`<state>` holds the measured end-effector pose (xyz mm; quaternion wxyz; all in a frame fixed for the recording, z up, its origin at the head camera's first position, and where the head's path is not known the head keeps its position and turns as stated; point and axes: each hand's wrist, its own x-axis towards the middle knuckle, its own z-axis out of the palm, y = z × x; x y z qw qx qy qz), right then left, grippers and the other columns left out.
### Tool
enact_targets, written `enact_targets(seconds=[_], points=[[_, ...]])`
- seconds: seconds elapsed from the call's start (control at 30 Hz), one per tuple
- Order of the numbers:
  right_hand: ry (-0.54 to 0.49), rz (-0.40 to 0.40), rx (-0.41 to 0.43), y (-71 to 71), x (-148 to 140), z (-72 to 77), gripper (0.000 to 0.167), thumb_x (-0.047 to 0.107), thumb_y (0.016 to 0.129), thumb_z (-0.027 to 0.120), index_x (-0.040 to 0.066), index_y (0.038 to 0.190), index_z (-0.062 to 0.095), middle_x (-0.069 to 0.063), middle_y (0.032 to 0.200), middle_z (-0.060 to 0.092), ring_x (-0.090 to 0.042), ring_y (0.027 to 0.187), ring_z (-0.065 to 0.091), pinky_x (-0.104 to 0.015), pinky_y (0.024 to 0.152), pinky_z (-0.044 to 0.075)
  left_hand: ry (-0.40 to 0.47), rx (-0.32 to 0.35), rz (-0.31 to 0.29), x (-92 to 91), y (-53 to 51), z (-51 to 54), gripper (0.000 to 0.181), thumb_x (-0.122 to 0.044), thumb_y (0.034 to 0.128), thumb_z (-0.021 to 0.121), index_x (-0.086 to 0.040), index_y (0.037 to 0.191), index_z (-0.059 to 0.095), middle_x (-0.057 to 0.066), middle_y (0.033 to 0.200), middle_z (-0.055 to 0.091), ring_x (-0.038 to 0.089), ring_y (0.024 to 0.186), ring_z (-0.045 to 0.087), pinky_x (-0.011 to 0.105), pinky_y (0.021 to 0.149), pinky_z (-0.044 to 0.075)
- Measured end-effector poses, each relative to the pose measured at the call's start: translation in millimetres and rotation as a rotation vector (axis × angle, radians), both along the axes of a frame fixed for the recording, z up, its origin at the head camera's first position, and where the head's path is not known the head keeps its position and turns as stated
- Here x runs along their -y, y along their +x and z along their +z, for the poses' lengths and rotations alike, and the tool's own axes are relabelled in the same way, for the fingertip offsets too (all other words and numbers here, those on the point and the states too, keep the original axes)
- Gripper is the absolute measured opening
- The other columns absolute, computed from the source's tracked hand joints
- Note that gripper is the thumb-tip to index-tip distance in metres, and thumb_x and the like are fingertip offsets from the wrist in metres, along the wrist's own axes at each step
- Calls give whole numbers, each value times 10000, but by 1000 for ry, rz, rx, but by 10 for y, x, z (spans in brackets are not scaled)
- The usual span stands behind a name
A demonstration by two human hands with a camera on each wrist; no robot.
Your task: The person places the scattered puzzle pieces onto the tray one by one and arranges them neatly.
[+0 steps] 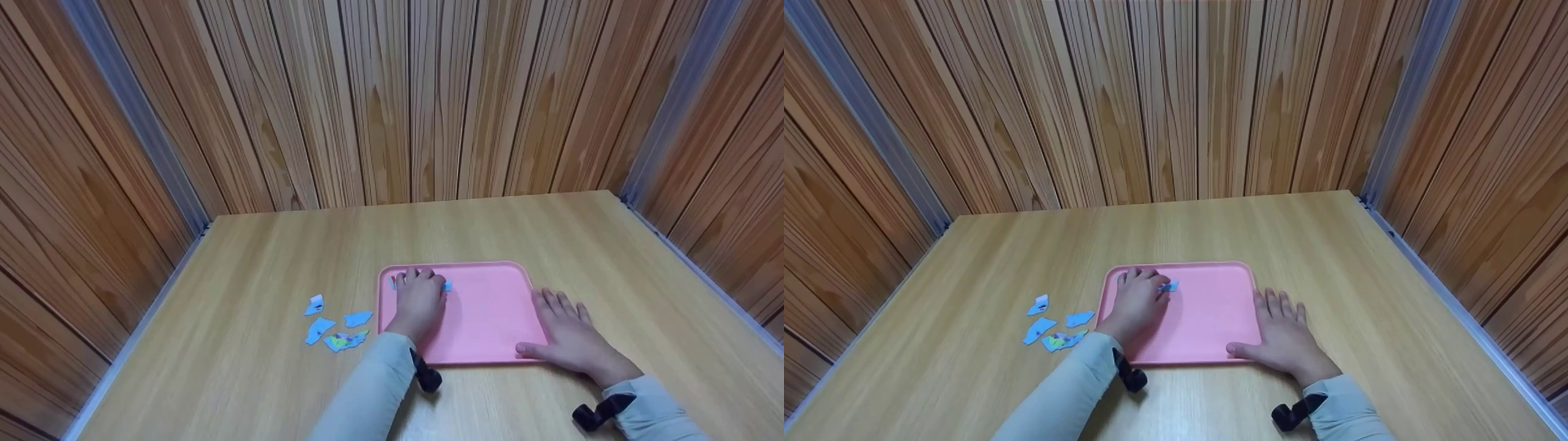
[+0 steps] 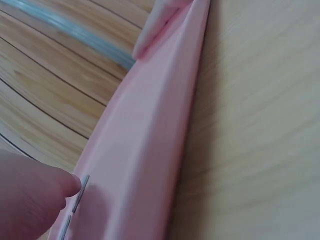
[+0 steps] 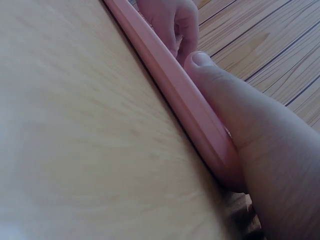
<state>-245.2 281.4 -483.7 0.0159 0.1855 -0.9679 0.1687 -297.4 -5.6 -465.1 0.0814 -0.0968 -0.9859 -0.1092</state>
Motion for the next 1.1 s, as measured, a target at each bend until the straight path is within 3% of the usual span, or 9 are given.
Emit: enact_targets(seconds=[0.3,0.53,0.8,1.1], points=[[-3,5,-21,-1,-7,-17,1141,707,845,615,-75,1564,201,-350,1597,188,-572,1463,103,-739,1107,28,-38,-95,-23,9,-166,-40,140,-269,971,667,-280,1030,794,-63,1100,718,217,1043,531,453,962,374],[-8,8,-23,11,-4,-21,1137,707,843,617,-75,1562,212,-351,1593,200,-571,1463,110,-738,1107,30,-27,-67,-29,34,-246,-28,171,-221,994,637,-267,1054,790,-46,1151,711,231,1074,532,494,1037,347],[0,3,-29,19,-7,-8,1128,706,849,612,-73,1562,215,-347,1594,202,-569,1463,117,-737,1109,37,16,-53,-37,34,-271,-15,144,-240,986,657,-247,1031,793,-50,1123,712,215,1040,517,455,1011,346],[-2,-3,-8,15,-7,3,1129,715,849,601,-59,1570,208,-337,1602,193,-561,1470,105,-735,1113,30,-7,-54,-32,16,-292,-31,143,-262,991,649,-245,1043,780,-50,1106,710,212,1017,513,454,1007,348]])
